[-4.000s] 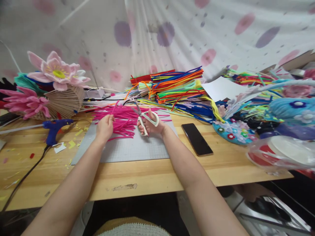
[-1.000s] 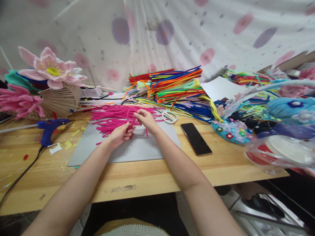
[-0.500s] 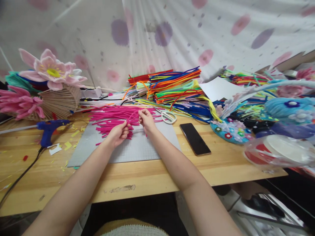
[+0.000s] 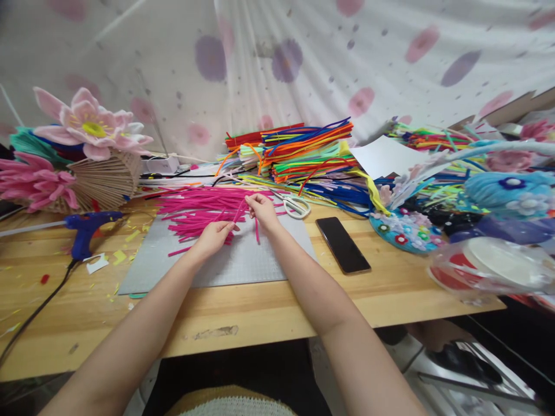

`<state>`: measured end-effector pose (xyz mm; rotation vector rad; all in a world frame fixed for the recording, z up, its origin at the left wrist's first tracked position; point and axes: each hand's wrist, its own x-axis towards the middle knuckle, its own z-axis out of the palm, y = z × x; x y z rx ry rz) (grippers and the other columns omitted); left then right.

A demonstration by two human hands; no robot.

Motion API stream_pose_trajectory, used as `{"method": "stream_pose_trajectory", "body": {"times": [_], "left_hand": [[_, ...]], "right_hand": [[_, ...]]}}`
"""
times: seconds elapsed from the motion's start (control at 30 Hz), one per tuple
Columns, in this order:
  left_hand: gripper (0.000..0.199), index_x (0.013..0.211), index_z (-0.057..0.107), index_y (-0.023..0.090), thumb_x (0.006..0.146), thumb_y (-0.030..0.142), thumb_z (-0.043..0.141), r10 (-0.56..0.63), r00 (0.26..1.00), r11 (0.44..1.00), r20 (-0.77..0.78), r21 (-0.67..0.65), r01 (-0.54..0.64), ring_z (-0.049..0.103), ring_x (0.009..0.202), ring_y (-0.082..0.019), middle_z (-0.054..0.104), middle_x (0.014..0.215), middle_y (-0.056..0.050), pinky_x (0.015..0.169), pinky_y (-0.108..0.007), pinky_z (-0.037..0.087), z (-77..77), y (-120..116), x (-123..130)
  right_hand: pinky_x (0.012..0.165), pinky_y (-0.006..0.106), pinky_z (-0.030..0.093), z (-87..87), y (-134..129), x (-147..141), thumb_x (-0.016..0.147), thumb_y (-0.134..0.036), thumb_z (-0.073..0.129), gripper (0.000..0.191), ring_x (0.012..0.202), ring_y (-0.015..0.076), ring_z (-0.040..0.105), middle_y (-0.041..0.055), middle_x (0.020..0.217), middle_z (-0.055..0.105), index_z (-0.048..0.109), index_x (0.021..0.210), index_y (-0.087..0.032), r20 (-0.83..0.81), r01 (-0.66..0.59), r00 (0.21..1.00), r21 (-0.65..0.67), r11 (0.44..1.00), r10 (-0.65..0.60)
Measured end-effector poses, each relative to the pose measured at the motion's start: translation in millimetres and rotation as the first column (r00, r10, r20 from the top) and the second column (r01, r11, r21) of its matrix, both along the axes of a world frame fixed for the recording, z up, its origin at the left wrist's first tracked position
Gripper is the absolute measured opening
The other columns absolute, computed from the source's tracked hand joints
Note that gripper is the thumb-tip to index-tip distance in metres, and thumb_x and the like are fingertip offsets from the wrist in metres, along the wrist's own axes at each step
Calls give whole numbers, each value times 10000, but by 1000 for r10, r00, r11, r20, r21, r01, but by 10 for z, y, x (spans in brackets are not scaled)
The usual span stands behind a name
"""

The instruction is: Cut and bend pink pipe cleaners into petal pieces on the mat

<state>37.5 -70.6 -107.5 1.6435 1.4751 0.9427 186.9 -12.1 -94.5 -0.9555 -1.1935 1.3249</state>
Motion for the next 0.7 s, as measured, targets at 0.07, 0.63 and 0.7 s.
{"method": "stream_pose_trajectory", "body": {"times": [0.07,0.63,0.7], "left_hand": [[248,710,681,175,774,302,479,12,1000,1000,-28,9,-12,564,649,-172,668,708,-51,646,-269,391,-8,2,-67],[329,774,638,180,838,328,351,281,904,958,-323,151,-244,571,740,-177,666,788,-42,673,-263,369,73,39,-420],[335,779,639,177,843,325,345,336,882,940,-330,168,-295,571,742,-178,665,785,-45,666,-263,364,88,42,-434]], "right_hand": [[458,214,357,3,80,175,649,-443,606,286,440,77,429,-42,506,484,498,627,-179,230,14,973,63,998,-28],[798,367,350,22,270,1241,700,-177,589,74,889,247,500,129,859,583,611,750,-128,809,189,560,89,978,-182],[757,341,373,148,246,1298,714,-179,575,63,804,201,505,102,799,584,596,743,-128,703,144,703,2,990,-104]]}}
